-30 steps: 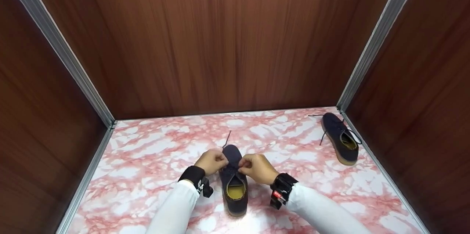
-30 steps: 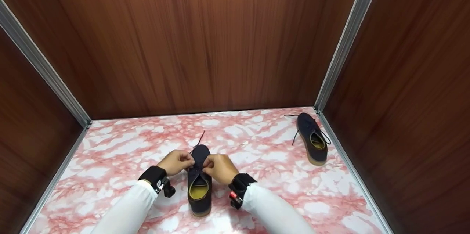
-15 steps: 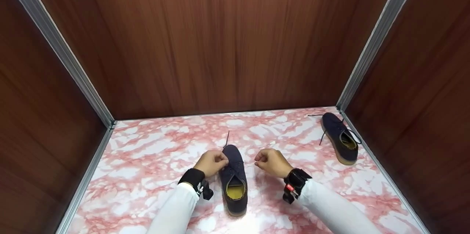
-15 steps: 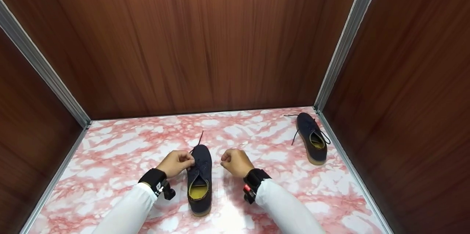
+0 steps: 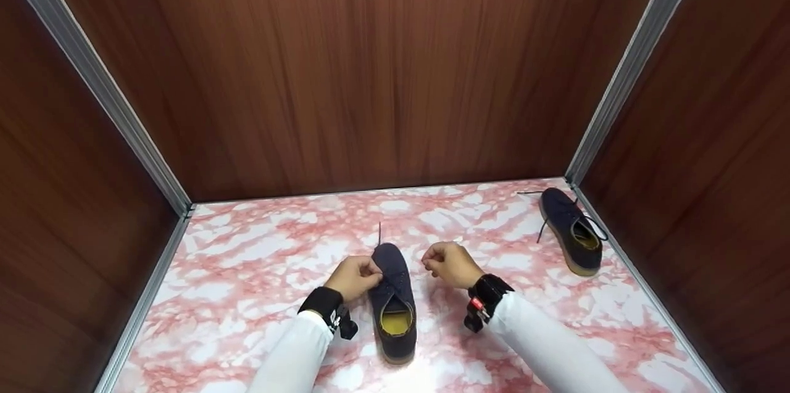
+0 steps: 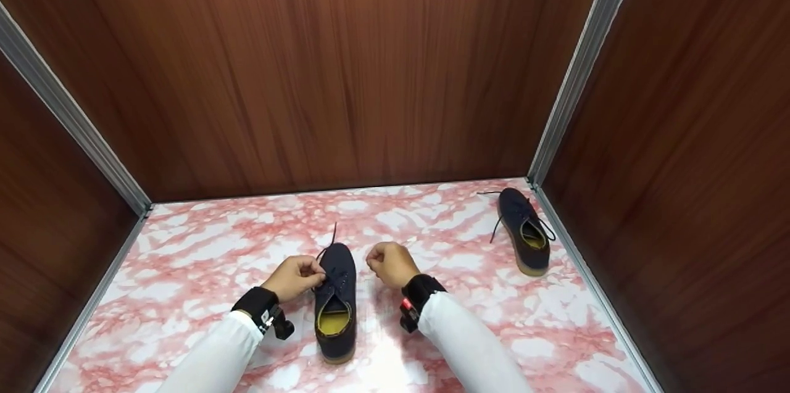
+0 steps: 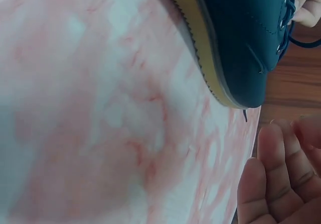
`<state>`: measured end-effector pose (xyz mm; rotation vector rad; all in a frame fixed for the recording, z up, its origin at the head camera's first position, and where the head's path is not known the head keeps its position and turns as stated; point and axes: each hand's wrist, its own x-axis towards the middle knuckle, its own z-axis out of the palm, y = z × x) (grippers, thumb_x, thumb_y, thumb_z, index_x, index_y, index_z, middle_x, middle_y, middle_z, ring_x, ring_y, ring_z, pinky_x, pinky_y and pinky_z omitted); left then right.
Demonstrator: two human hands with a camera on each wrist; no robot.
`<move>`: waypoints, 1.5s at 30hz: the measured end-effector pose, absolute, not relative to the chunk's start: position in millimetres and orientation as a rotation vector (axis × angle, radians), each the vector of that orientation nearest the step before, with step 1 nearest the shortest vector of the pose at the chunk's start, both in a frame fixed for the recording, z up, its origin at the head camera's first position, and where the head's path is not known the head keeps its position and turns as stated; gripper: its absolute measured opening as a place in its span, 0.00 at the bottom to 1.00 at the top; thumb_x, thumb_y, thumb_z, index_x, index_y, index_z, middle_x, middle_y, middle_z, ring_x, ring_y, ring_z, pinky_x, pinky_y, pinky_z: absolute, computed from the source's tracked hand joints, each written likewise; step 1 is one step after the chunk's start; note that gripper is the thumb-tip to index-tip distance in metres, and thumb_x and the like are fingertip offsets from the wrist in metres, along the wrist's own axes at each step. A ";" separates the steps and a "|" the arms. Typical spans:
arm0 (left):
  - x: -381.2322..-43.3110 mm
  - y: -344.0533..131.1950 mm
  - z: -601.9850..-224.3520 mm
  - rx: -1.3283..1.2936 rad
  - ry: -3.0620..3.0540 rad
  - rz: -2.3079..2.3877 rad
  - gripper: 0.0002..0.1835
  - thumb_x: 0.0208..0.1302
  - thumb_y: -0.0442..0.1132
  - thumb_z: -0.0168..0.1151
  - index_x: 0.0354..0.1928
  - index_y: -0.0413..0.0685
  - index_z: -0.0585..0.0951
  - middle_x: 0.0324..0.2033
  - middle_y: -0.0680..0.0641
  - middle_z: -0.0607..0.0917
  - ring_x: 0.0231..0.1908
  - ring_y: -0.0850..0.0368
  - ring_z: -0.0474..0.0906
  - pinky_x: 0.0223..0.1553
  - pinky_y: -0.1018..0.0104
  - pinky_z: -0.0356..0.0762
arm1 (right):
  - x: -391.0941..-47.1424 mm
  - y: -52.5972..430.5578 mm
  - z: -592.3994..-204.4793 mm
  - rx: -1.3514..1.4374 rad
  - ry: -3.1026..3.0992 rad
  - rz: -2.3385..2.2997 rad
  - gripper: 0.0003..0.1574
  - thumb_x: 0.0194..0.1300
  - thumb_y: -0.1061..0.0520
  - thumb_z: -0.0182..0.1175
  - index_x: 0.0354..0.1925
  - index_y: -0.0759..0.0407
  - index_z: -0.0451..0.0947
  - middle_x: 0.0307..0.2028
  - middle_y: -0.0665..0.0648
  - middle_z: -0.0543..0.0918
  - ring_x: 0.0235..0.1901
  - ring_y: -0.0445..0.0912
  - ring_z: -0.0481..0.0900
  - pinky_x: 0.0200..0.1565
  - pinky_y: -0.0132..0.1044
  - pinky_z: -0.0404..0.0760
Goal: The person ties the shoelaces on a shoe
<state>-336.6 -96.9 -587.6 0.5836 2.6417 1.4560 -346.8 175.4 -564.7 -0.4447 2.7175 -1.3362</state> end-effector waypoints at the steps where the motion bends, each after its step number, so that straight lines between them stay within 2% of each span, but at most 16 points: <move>1: -336.6 -97.3 -588.2 0.585 2.634 1.461 0.02 0.65 0.32 0.68 0.33 0.41 0.86 0.28 0.45 0.88 0.28 0.67 0.76 0.36 0.74 0.75 | -347.6 173.2 -565.2 -0.471 2.717 -1.340 0.05 0.70 0.66 0.63 0.37 0.65 0.85 0.32 0.64 0.90 0.26 0.41 0.84 0.30 0.27 0.79; 7: -336.5 -99.5 -593.7 0.584 2.601 1.478 0.02 0.66 0.34 0.69 0.36 0.42 0.88 0.32 0.43 0.90 0.31 0.67 0.79 0.40 0.74 0.77 | -353.0 160.6 -572.9 -0.593 2.778 -1.293 0.03 0.69 0.62 0.67 0.36 0.60 0.86 0.30 0.59 0.89 0.25 0.34 0.76 0.31 0.26 0.76; 10: -336.6 -100.4 -596.3 0.581 2.598 1.470 0.03 0.67 0.35 0.70 0.37 0.43 0.89 0.34 0.44 0.91 0.33 0.66 0.81 0.42 0.73 0.78 | -356.5 153.6 -577.8 -0.632 2.812 -1.257 0.03 0.69 0.61 0.67 0.37 0.58 0.87 0.31 0.55 0.88 0.27 0.33 0.75 0.34 0.27 0.75; 14: -336.9 -101.1 -597.5 0.586 2.594 1.468 0.04 0.68 0.37 0.70 0.38 0.44 0.90 0.35 0.45 0.92 0.34 0.67 0.81 0.41 0.74 0.78 | -360.7 143.7 -578.6 -0.698 2.811 -1.199 0.07 0.71 0.62 0.64 0.43 0.58 0.89 0.39 0.57 0.90 0.33 0.39 0.79 0.38 0.31 0.78; 18: -337.1 -101.2 -597.6 0.606 2.589 1.495 0.04 0.67 0.36 0.70 0.37 0.43 0.90 0.35 0.44 0.92 0.33 0.68 0.81 0.40 0.76 0.78 | -363.3 134.8 -573.7 -0.823 2.771 -1.091 0.14 0.73 0.65 0.61 0.51 0.57 0.89 0.48 0.59 0.91 0.46 0.49 0.86 0.49 0.40 0.84; 20: -336.7 -100.8 -597.4 0.611 2.584 1.502 0.04 0.66 0.36 0.71 0.37 0.43 0.90 0.35 0.44 0.92 0.33 0.69 0.81 0.40 0.76 0.78 | -363.7 131.5 -571.7 -0.900 2.744 -1.035 0.16 0.73 0.67 0.60 0.54 0.58 0.88 0.51 0.60 0.91 0.51 0.53 0.87 0.54 0.45 0.85; 23: -336.1 -100.1 -597.1 0.604 2.581 1.499 0.04 0.66 0.36 0.71 0.37 0.43 0.90 0.35 0.44 0.92 0.33 0.70 0.81 0.40 0.76 0.79 | -364.1 128.1 -571.0 -1.008 2.719 -0.957 0.18 0.72 0.69 0.59 0.55 0.60 0.87 0.51 0.61 0.91 0.52 0.54 0.88 0.57 0.45 0.85; 34: -334.4 -99.6 -599.6 0.605 2.608 1.476 0.04 0.65 0.35 0.71 0.38 0.44 0.91 0.37 0.44 0.92 0.35 0.68 0.83 0.41 0.76 0.80 | -364.4 125.6 -574.1 -0.996 2.685 -0.921 0.12 0.73 0.65 0.60 0.48 0.63 0.88 0.46 0.60 0.92 0.48 0.52 0.88 0.53 0.39 0.84; 40: -332.6 -99.7 -601.9 0.679 2.698 1.427 0.03 0.63 0.35 0.73 0.37 0.45 0.92 0.37 0.45 0.91 0.37 0.67 0.81 0.43 0.74 0.80 | -364.9 125.9 -569.0 -0.990 2.696 -0.847 0.07 0.72 0.65 0.63 0.43 0.63 0.88 0.40 0.59 0.92 0.41 0.46 0.86 0.45 0.32 0.81; 45: -332.7 -98.9 -603.9 0.686 2.699 1.448 0.03 0.63 0.35 0.73 0.37 0.45 0.93 0.36 0.45 0.90 0.36 0.69 0.80 0.42 0.75 0.80 | -364.9 124.3 -562.2 -1.081 2.767 -0.641 0.02 0.69 0.63 0.67 0.37 0.59 0.85 0.36 0.59 0.88 0.37 0.48 0.81 0.42 0.35 0.79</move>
